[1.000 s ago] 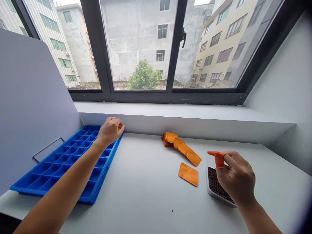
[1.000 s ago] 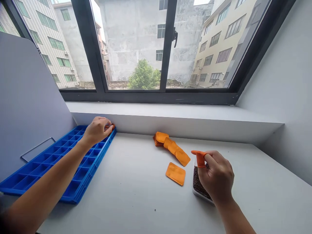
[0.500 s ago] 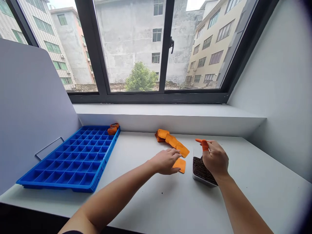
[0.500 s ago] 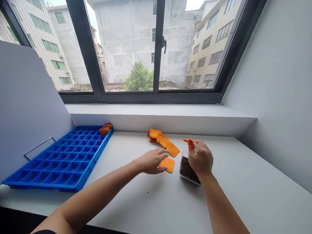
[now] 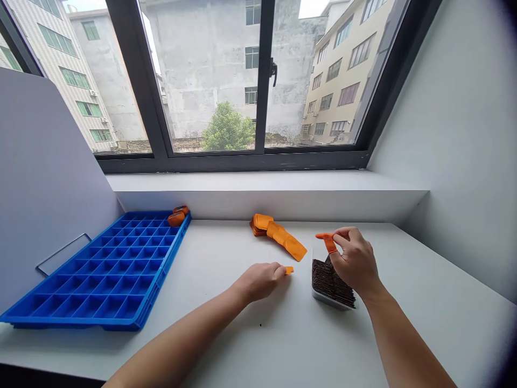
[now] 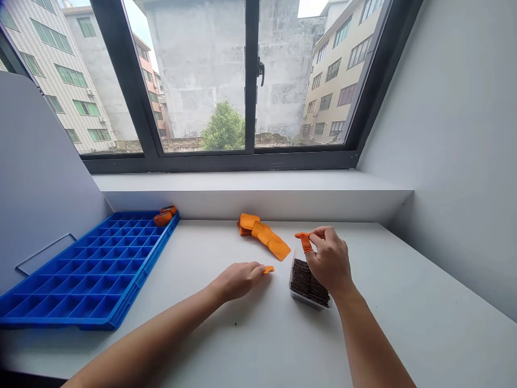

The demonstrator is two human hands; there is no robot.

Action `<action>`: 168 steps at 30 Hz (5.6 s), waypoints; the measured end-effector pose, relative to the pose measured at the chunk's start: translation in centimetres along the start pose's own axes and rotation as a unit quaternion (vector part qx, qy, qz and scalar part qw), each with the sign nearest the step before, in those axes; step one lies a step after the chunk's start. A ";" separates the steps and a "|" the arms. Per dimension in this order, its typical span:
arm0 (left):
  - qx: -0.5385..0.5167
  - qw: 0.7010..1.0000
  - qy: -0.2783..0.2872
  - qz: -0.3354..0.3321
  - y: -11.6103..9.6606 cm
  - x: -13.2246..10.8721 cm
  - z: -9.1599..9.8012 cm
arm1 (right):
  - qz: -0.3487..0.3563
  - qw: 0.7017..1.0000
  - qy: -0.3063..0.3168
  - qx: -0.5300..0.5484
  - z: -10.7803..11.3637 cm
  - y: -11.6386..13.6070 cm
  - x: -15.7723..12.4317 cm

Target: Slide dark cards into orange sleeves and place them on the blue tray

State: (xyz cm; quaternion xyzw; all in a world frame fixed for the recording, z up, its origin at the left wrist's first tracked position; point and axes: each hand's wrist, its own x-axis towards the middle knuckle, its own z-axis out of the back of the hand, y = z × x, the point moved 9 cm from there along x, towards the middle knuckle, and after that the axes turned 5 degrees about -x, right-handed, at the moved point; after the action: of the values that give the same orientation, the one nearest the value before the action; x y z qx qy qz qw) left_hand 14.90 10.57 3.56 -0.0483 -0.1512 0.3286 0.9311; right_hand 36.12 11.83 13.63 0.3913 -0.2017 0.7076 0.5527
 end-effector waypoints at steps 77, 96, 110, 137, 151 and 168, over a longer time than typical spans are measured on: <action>-0.377 0.870 -0.317 0.023 4.4 -9.8 8.1 | -0.110 0.952 0.285 -0.031 -2.6 -4.6 -2.3; -0.317 0.891 -0.324 0.018 3.1 -10.2 8.8 | -0.165 0.905 0.390 0.050 -5.2 -4.9 -4.1; -0.289 0.893 -0.345 0.005 2.2 -10.1 9.9 | -0.078 0.933 0.060 0.347 0.0 6.1 -0.8; -0.300 0.887 -0.351 -0.006 1.8 -10.4 10.4 | 0.033 0.918 0.057 0.391 -0.7 11.9 -2.2; -0.325 0.883 -0.339 -0.016 1.1 -10.2 10.4 | 0.079 0.922 0.078 0.370 -1.2 14.4 -2.8; -0.400 0.852 -0.337 0.030 1.4 -9.9 9.2 | 0.101 0.935 0.092 0.327 -1.5 15.2 -3.1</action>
State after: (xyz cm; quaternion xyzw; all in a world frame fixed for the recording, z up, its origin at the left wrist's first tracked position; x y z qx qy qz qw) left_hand 3.83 5.38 9.58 -0.3077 -0.5725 0.2638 0.7127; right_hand 21.55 6.30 12.51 0.4610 0.0543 0.8195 0.3360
